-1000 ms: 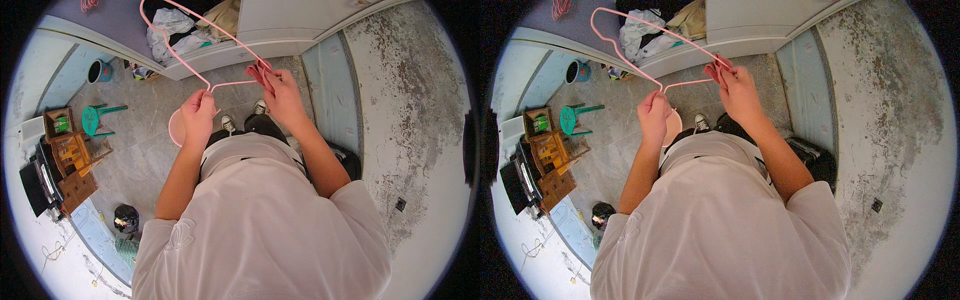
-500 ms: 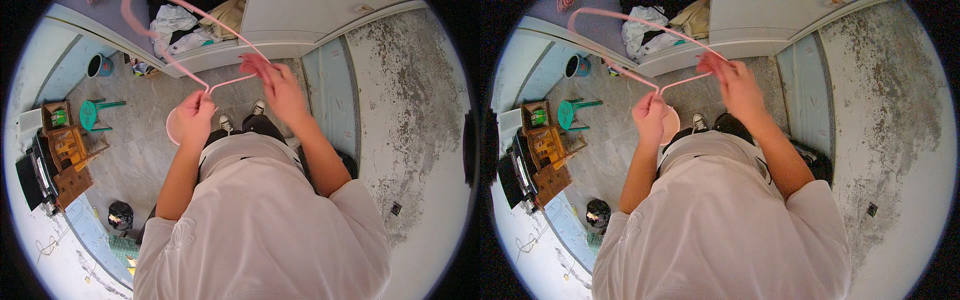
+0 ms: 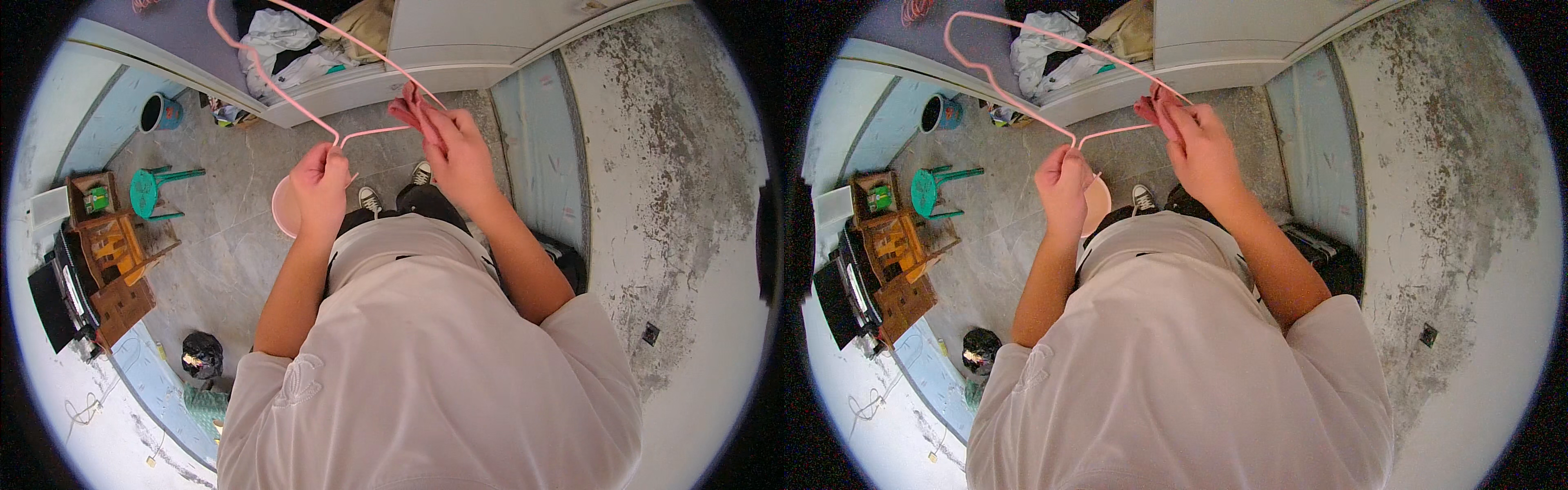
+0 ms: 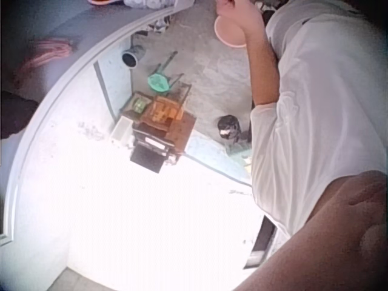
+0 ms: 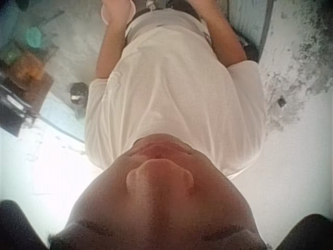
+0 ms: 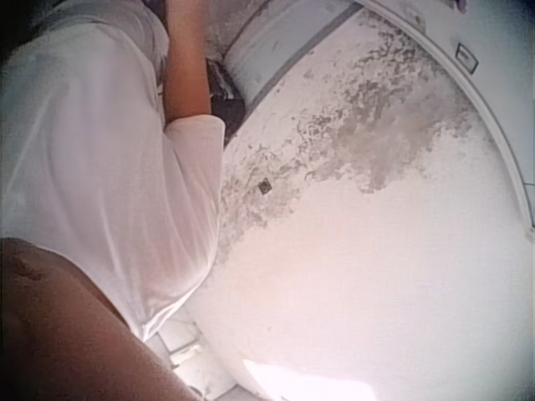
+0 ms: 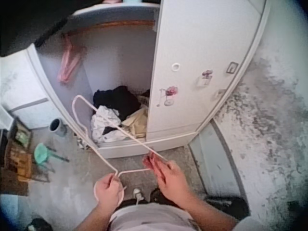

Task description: The person wraps a pink cloth around the bottom of a pink plastic hanger before placing a white t-shirt onto the hanger and hanging it inside a closet.

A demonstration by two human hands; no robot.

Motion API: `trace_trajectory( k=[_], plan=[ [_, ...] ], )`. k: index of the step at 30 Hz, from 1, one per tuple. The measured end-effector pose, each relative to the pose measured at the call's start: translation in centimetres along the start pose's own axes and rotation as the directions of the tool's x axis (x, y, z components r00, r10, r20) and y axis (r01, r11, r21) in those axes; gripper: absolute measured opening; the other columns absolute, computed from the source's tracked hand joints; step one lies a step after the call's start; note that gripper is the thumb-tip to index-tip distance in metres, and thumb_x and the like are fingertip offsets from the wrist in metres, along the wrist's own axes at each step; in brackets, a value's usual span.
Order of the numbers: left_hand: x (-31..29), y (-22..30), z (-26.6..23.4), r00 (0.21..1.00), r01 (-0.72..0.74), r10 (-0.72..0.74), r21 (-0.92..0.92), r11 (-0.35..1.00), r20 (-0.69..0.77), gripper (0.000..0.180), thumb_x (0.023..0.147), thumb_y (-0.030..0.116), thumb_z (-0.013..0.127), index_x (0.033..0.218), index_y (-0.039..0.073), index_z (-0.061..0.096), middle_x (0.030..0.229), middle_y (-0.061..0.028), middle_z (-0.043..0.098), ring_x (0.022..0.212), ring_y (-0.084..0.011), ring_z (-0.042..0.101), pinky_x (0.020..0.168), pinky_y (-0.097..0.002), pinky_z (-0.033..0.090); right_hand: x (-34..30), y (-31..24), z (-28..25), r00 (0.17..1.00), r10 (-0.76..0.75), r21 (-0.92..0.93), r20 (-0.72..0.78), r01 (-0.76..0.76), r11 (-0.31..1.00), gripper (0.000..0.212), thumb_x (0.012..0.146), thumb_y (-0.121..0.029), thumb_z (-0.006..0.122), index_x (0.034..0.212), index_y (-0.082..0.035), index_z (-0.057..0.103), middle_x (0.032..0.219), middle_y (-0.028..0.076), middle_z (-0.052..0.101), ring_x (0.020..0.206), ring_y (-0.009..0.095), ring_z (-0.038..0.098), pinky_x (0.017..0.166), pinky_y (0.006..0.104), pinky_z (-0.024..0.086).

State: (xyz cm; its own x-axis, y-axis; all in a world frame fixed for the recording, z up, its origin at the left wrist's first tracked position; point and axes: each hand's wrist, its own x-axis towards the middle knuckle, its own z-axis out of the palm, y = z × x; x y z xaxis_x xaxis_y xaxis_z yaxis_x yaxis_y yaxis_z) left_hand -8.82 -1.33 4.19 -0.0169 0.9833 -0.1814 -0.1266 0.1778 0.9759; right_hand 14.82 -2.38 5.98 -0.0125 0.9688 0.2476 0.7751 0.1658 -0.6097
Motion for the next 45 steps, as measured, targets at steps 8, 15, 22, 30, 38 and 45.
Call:
trace_trajectory(
  k=[8, 15, 22, 30, 38, 45],
  plan=[
    [0.1, -1.8, 1.7, 0.996, -0.051, 0.03, 0.266, 0.963, 0.081, 0.026, 0.099, 0.019, 0.06, 0.088, -0.005, 0.066, 0.065, -0.0085, 0.059, 0.062, -0.0119, 0.053, 0.057, -0.034, 0.045, 1.3, -4.1, 0.0, 0.955, -0.292, 0.099, 0.054, 0.286, 0.953, 0.048, 0.085, -0.003, 0.074, 0.132, -0.008, 0.068, 0.114, 0.012, 0.064, 0.101, 0.034, 0.065, 0.087, 0.0421, 0.055],
    [0.3, -0.7, 1.8, 0.994, 0.026, -0.057, 0.284, 0.959, 0.098, 0.025, 0.098, 0.018, 0.06, 0.091, -0.005, 0.067, 0.065, -0.0153, 0.056, 0.06, -0.0151, 0.055, 0.059, -0.0364, 0.048, 1.4, -4.8, -0.1, 0.972, -0.21, 0.084, 0.104, 0.201, 0.976, 0.04, 0.084, -0.005, 0.077, 0.122, -0.008, 0.067, 0.116, 0.011, 0.068, 0.101, 0.036, 0.065, 0.087, 0.0465, 0.055],
    [-0.6, 0.2, 2.1, 0.98, -0.143, 0.065, 0.431, 0.891, 0.189, 0.023, 0.099, 0.018, 0.061, 0.094, -0.004, 0.068, 0.067, -0.0203, 0.061, 0.057, -0.0264, 0.06, 0.059, -0.0401, 0.05, 1.5, -3.1, 0.8, 0.966, -0.234, 0.082, 0.11, 0.226, 0.971, 0.035, 0.08, -0.007, 0.079, 0.109, -0.007, 0.06, 0.1, 0.014, 0.068, 0.094, 0.039, 0.066, 0.083, 0.0485, 0.054],
    [-0.5, 1.4, 2.1, 0.989, -0.061, 0.003, 0.388, 0.92, 0.147, 0.024, 0.103, 0.019, 0.06, 0.104, -0.001, 0.072, 0.071, -0.003, 0.06, 0.063, -0.0105, 0.053, 0.059, -0.0295, 0.043, 1.3, -3.0, -0.4, 0.973, -0.223, 0.24, 0.057, 0.204, 0.949, 0.031, 0.084, -0.006, 0.077, 0.113, -0.005, 0.066, 0.116, 0.014, 0.073, 0.101, 0.036, 0.069, 0.089, 0.0433, 0.055],
    [-0.6, 3.5, -0.8, 0.987, 0.025, -0.035, 0.066, 0.997, 0.154, 0.024, 0.105, 0.016, 0.061, 0.085, 0.002, 0.062, 0.068, 0.0045, 0.047, 0.059, -0.0039, 0.038, 0.053, -0.0255, 0.027, -1.6, 2.5, -0.5, 0.951, 0.284, 0.078, 0.126, -0.294, 0.952, 0.025, 0.093, -0.011, 0.072, 0.116, -0.003, 0.064, 0.11, 0.021, 0.071, 0.093, 0.036, 0.072, 0.079, 0.0433, 0.057],
    [-0.4, 2.4, 0.4, 0.989, 0.13, -0.119, -0.141, 0.981, 0.09, 0.025, 0.106, 0.019, 0.058, 0.089, 0.001, 0.064, 0.069, 0.0046, 0.049, 0.058, -0.0058, 0.04, 0.053, -0.0261, 0.029, -1.3, -0.2, 0.1, 0.994, 0.109, 0.052, -0.01, -0.109, 0.993, 0.025, 0.091, -0.009, 0.07, 0.114, -0.002, 0.062, 0.103, 0.02, 0.068, 0.086, 0.038, 0.071, 0.076, 0.0443, 0.056]
  ],
)
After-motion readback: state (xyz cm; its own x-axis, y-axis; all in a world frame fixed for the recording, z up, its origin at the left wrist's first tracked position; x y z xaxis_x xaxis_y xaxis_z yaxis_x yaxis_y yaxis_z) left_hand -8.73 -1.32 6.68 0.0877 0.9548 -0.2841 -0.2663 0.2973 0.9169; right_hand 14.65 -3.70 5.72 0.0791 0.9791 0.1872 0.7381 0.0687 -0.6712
